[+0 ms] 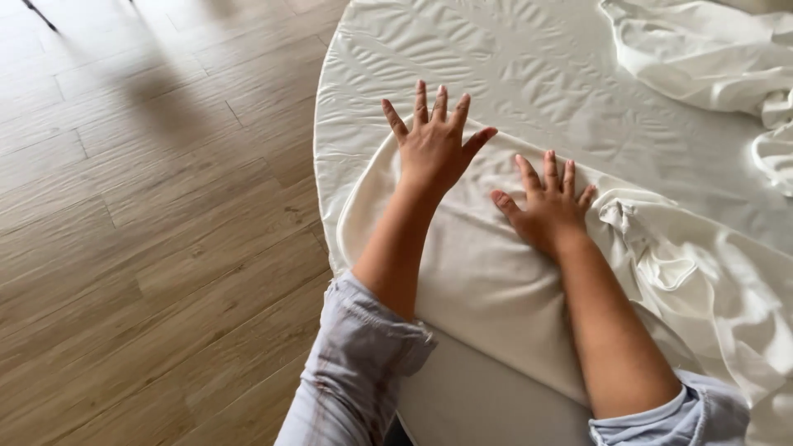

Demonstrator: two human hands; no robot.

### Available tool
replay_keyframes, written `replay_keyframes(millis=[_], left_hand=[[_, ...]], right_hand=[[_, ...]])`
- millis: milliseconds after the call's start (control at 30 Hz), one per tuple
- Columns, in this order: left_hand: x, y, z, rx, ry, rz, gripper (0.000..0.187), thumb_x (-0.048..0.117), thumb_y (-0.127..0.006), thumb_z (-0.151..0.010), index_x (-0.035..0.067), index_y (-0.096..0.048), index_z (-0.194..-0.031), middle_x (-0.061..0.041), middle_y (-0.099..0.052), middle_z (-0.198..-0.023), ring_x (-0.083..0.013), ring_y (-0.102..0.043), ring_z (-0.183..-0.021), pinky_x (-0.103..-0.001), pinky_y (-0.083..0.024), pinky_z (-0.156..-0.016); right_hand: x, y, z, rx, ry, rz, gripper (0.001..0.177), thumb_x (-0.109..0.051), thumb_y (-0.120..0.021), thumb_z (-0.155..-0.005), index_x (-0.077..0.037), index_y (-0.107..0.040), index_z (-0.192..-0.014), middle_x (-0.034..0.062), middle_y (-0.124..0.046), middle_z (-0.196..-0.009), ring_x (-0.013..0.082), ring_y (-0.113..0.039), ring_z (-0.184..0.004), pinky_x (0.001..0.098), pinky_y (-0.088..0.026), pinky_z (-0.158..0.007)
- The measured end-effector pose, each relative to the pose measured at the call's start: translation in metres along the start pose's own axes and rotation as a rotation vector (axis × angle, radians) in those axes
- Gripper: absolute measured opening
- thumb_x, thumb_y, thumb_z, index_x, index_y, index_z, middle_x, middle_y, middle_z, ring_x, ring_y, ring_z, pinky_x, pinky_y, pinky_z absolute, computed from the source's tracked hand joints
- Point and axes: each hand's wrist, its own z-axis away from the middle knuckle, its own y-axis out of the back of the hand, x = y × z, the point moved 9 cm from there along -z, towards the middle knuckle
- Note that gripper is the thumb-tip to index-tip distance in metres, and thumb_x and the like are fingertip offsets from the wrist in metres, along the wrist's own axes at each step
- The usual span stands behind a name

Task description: The person folds a white cloth on a round table, smoothing it out and rolling it into a compact bundle. They then pick up another white cloth, unfold it, and begin folding it in a similar manner.

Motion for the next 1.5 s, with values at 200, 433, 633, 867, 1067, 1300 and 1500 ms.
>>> replay_keyframes(millis=[200, 433, 633, 867, 1067, 1300, 1500], left_hand=[[0.001, 0.037, 0.099, -0.376, -0.04, 0.0, 0.061, 0.063, -0.038, -0.1, 0.037, -0.038, -0.156, -0.011, -0.037, -0.164, -0.0393, -0.019, -0.156, -0.087, -0.013, -0.105], [-0.047, 0.019, 0.147, -0.385, 0.028, -0.14, 0.063, 0.063, -0.029, -0.103, 0.037, -0.029, -0.161, -0.006, -0.019, -0.172, -0.036, -0.009, -0.158, -0.079, -0.004, -0.114], [-0.056, 0.006, 0.145, -0.323, 0.028, -0.19, 0.061, 0.066, -0.029, -0.103, 0.043, -0.033, -0.159, -0.001, -0.023, -0.172, -0.0313, -0.012, -0.159, -0.076, -0.005, -0.117], [-0.043, -0.002, 0.15, 0.071, -0.289, -0.295, 0.066, 0.06, -0.054, -0.101, 0.017, -0.055, -0.151, -0.023, -0.042, -0.164, -0.0449, -0.023, -0.154, -0.081, 0.003, -0.109], [0.147, 0.022, 0.235, 0.125, -0.747, -0.056, 0.045, 0.049, -0.065, -0.101, 0.02, -0.067, -0.135, -0.012, -0.064, -0.14, -0.0345, -0.057, -0.128, -0.06, -0.04, -0.106], [0.264, -0.008, 0.315, -0.004, -1.146, 0.003, 0.036, 0.035, -0.072, -0.083, 0.017, -0.066, -0.115, -0.005, -0.063, -0.107, -0.0266, -0.057, -0.096, -0.04, -0.051, -0.08], [0.26, -0.007, 0.31, 0.032, -1.064, -0.029, 0.015, 0.009, -0.073, -0.083, 0.013, -0.066, -0.096, -0.002, -0.058, -0.092, -0.0224, -0.059, -0.082, -0.034, -0.05, -0.063]], right_hand=[[0.016, -0.013, -0.024, 0.103, 0.103, 0.141, 0.091, -0.085, -0.028, -0.091, -0.035, -0.015, -0.166, 0.0137, -0.006, -0.174, 0.0403, -0.003, -0.159, 0.0719, -0.009, -0.121], [-0.059, -0.021, 0.103, 0.309, 0.349, 0.157, 0.071, -0.065, -0.031, -0.102, -0.03, -0.026, -0.164, 0.0199, -0.017, -0.171, 0.0453, -0.015, -0.156, 0.08, -0.017, -0.112], [-0.047, -0.033, 0.159, 0.432, 0.41, 0.048, 0.074, -0.071, -0.03, -0.102, -0.031, -0.026, -0.164, 0.0171, -0.018, -0.171, 0.0418, -0.012, -0.157, 0.0812, -0.013, -0.111], [0.1, 0.016, 0.269, 0.638, 0.472, 0.12, 0.061, -0.052, -0.067, -0.095, -0.026, -0.056, -0.149, 0.0129, -0.035, -0.167, 0.0439, -0.03, -0.152, 0.0826, -0.022, -0.105], [0.318, 0.045, 0.348, 0.91, 0.344, 0.095, 0.042, -0.013, -0.074, -0.102, -0.001, -0.069, -0.142, 0.0258, -0.053, -0.152, 0.0488, -0.047, -0.141, 0.0605, -0.038, -0.118], [0.409, 0.035, 0.383, 0.841, 0.281, -0.142, 0.048, 0.015, -0.046, -0.076, 0.008, -0.064, -0.12, 0.0241, -0.063, -0.129, 0.0414, -0.056, -0.127, 0.0483, -0.041, -0.118], [0.447, 0.009, 0.367, 0.617, 0.0, -0.248, 0.041, 0.009, -0.053, -0.079, -0.005, -0.058, -0.117, 0.0148, -0.058, -0.13, 0.0357, -0.052, -0.123, 0.0439, -0.042, -0.107]])
